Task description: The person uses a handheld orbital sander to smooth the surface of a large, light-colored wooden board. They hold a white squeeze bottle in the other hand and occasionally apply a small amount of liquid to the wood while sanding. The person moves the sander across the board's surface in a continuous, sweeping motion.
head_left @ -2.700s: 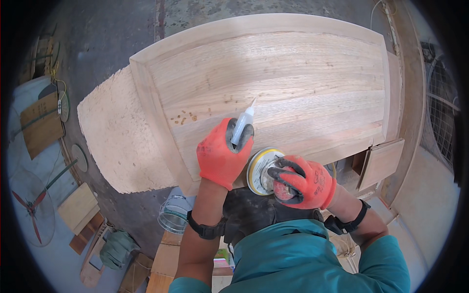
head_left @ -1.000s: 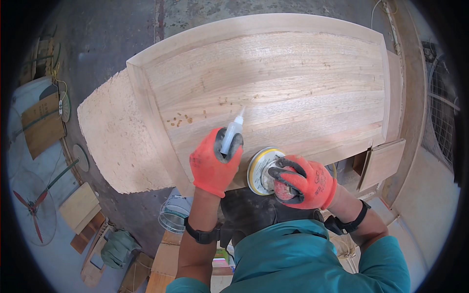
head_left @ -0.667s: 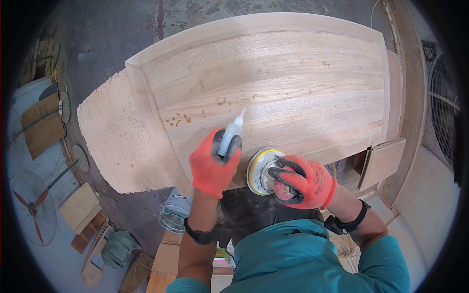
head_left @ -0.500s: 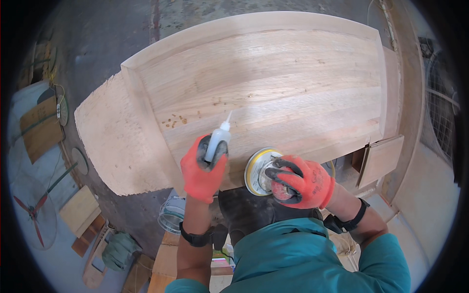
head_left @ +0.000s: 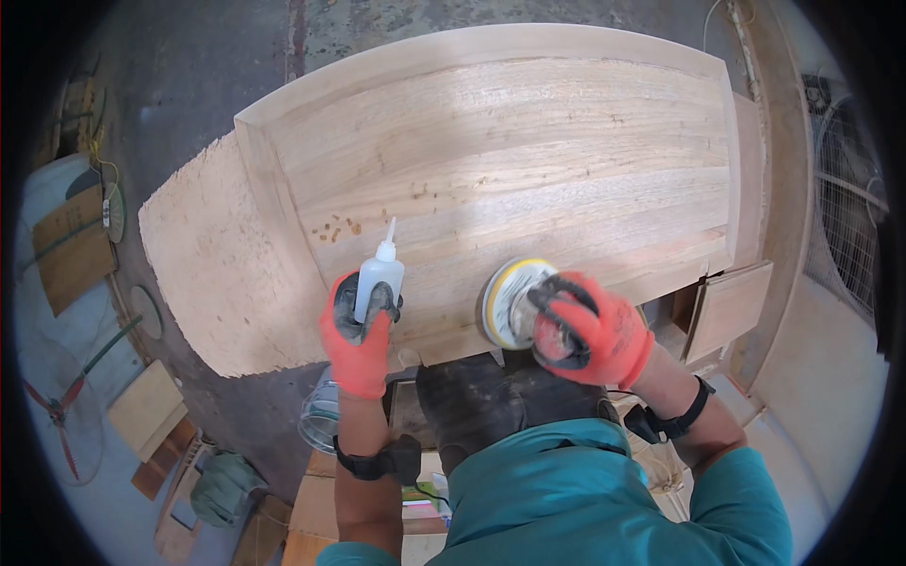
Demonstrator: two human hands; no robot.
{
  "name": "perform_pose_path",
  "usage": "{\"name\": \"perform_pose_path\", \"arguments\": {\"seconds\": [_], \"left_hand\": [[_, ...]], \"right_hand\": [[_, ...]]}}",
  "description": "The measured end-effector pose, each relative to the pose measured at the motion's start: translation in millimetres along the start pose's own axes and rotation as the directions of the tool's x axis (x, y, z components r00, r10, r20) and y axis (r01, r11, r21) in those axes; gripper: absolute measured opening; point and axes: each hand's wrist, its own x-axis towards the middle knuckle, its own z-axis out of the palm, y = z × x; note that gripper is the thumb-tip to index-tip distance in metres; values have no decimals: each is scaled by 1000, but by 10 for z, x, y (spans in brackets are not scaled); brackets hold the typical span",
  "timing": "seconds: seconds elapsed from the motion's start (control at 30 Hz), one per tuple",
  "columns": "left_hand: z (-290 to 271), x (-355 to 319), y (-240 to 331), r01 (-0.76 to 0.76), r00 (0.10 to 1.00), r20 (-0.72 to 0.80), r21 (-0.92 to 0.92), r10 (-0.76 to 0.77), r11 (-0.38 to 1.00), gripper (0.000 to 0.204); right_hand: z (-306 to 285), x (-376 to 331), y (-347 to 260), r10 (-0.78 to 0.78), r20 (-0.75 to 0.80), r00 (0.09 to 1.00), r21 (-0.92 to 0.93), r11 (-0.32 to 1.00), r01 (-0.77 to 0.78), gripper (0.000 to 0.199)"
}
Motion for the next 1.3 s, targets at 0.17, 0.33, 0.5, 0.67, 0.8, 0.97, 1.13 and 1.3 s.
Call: {"name": "perform_pose_path", "arguments": {"seconds": [0.17,0.33,0.5,0.67,0.8,0.97,1.13,1.3], "left_hand": [[8,16,7,-122,988,109,167,104,978,34],[353,-44,-28,-276,944,288,412,163,868,41],[708,-15,-8,-415,901,353,533,252,737,48],[916,27,1,-432,895,363,562,259,705,46],[992,53,42,-403,907,358,587,221,702,43],[990,53,50,-410,906,346,581,242,704,42],[851,-54,60,-383,918,319,568,234,729,43],[479,-157,-73,-280,957,237,596,168,752,49]], "right_hand": [[-115,49,211,28,-103,994,-62,997,-35,72],[-151,-43,198,-36,-47,998,-55,998,33,64],[-138,-184,28,-91,45,995,-29,995,92,47],[-64,-364,85,-104,93,990,22,995,102,65],[-60,-393,95,-110,91,990,34,994,107,70],[-64,-414,112,-100,76,992,26,995,98,70],[-94,-396,106,-96,84,992,9,995,96,71],[-80,-366,86,-95,107,990,-5,995,96,73]]}}
